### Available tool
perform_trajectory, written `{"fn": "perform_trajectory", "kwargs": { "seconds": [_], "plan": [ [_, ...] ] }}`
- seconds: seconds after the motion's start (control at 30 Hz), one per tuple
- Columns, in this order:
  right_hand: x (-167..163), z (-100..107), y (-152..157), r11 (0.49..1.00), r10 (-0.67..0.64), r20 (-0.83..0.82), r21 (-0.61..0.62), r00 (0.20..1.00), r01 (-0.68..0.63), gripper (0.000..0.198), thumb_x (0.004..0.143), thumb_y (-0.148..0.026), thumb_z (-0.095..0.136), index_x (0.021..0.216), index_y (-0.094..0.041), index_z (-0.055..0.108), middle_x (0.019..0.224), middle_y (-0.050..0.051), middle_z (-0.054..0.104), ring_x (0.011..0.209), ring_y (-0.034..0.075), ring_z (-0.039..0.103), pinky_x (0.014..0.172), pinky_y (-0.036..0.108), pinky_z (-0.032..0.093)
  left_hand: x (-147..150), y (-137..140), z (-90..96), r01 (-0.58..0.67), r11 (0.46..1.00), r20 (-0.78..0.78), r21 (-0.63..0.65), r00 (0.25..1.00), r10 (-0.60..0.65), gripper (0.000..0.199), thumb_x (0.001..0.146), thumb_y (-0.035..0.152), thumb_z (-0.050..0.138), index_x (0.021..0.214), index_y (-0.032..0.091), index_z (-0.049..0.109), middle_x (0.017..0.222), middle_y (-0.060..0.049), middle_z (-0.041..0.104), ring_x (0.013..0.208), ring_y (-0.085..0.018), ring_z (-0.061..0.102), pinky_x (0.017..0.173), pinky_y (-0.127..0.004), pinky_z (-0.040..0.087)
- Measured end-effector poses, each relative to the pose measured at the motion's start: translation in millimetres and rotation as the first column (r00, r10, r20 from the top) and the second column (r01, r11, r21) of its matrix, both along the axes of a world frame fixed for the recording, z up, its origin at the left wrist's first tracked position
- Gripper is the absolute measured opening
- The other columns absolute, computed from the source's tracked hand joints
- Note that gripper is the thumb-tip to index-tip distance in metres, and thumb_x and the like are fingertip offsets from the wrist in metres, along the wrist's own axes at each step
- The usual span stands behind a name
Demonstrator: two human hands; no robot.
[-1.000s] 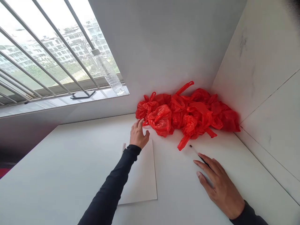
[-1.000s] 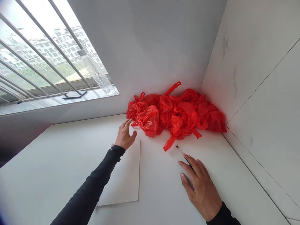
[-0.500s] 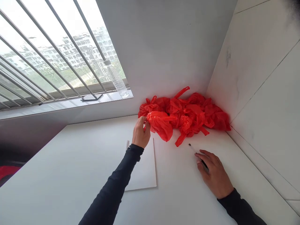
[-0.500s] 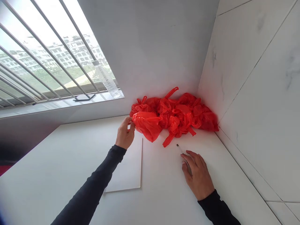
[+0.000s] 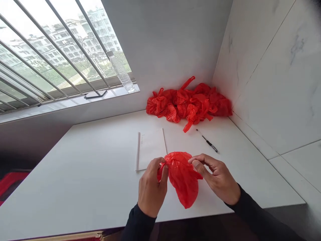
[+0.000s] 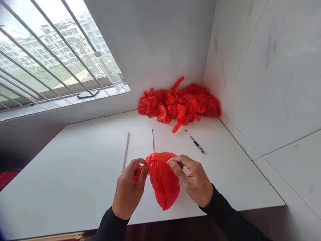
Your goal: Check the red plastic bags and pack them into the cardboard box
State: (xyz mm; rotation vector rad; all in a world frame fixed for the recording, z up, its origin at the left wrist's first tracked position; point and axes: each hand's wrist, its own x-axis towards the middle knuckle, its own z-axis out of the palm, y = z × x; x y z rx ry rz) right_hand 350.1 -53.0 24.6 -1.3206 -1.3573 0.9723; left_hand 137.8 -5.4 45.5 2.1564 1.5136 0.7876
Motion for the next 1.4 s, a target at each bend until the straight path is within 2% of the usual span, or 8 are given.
{"fn": "perform_trajectory", "kwargs": {
  "seconds": [0.1,0.27,0.47,0.83,1.0,1.1,1.3,1.4],
  "plan": [
    [-4.5,-6.1,-9.7,0.997,0.082,0.156,-0.026,0.984,-0.079,0.035,0.1,-0.051,0.054,0.124,-0.028,0.066,0.115,0.005,0.066,0.105,0.023,0.061,0.094,0.039,0.053,-14.2,-16.1,-5.0,0.009,0.998,0.03,-0.068,1.0,-0.007,0.013,0.098,0.037,0.049,0.097,0.028,0.058,0.066,0.004,0.055,0.055,-0.015,0.051,0.054,-0.027,0.042],
    [-8.4,-14.0,-21.3,0.989,0.146,0.257,-0.072,0.955,-0.132,0.03,0.103,-0.043,0.047,0.102,-0.026,0.071,0.095,0.004,0.068,0.086,0.02,0.062,0.078,0.038,0.053,-35.4,-34.1,-8.6,0.002,0.988,0.133,-0.155,0.991,0.018,0.017,0.096,0.04,0.054,0.106,0.028,0.061,0.066,0.005,0.045,0.058,-0.014,0.045,0.056,-0.025,0.041],
    [-9.0,-19.7,-28.1,0.963,0.269,0.356,-0.089,0.895,-0.254,0.025,0.1,-0.039,0.054,0.117,-0.027,0.067,0.105,0.004,0.067,0.101,0.022,0.061,0.09,0.04,0.053,-49.6,-48.5,-15.0,-0.045,0.974,0.246,-0.22,0.964,0.1,0.022,0.095,0.045,0.057,0.108,0.028,0.063,0.07,0.004,0.046,0.064,-0.014,0.048,0.062,-0.026,0.045],
    [16.3,-9.2,-27.3,0.99,0.088,0.45,-0.137,0.889,-0.029,0.029,0.104,-0.044,0.045,0.096,-0.026,0.066,0.092,0.001,0.066,0.081,0.019,0.059,0.056,0.03,0.044,-67.8,-63.1,-14.2,0.022,0.91,0.256,-0.415,0.962,0.093,0.029,0.099,0.043,0.053,0.122,0.026,0.059,0.072,0.004,0.046,0.066,-0.013,0.044,0.064,-0.025,0.04],
    [-7.0,-12.9,-35.5,0.993,-0.096,0.5,0.108,0.861,0.048,0.019,0.103,-0.034,0.048,0.114,-0.026,0.06,0.115,0.004,0.063,0.111,0.022,0.056,0.09,0.04,0.05,-56.4,-69.5,-11.3,0.129,0.897,0.296,-0.423,0.955,0.003,0.032,0.102,0.04,0.05,0.131,0.028,0.056,0.074,0.005,0.044,0.067,-0.011,0.043,0.067,-0.025,0.04],
    [-33.3,-12.8,-42.6,0.969,-0.075,0.548,0.236,0.833,-0.068,0.024,0.102,-0.029,0.053,0.125,-0.026,0.057,0.126,0.006,0.055,0.122,0.023,0.05,0.119,0.054,0.028,-48.8,-73.0,-6.9,0.208,0.881,0.338,-0.424,0.939,-0.059,0.032,0.102,0.039,0.049,0.133,0.031,0.055,0.074,0.004,0.049,0.066,-0.011,0.046,0.064,-0.024,0.042],
    [-53.5,-16.9,-38.0,0.964,0.006,0.608,0.208,0.794,-0.166,0.015,0.099,-0.012,0.052,0.106,-0.023,0.059,0.096,-0.002,0.061,0.093,0.017,0.057,0.122,0.061,0.017,-39.9,-59.6,-4.3,0.088,0.977,0.179,-0.197,0.983,-0.053,0.042,0.1,0.034,0.054,0.142,0.038,0.051,0.134,-0.005,0.052,0.119,-0.02,0.053,0.097,-0.035,0.048],
    [-46.9,-16.3,-35.8,0.961,0.019,0.589,0.212,0.808,-0.178,0.016,0.098,-0.01,0.051,0.103,-0.024,0.057,0.094,-0.004,0.061,0.09,0.016,0.057,0.123,0.061,0.018,-35.9,-51.4,-9.2,0.186,0.955,0.134,-0.23,0.978,-0.158,0.025,0.099,0.033,0.054,0.121,0.032,0.066,0.128,-0.007,0.055,0.124,-0.024,0.05,0.102,-0.041,0.046]
  ]
}}
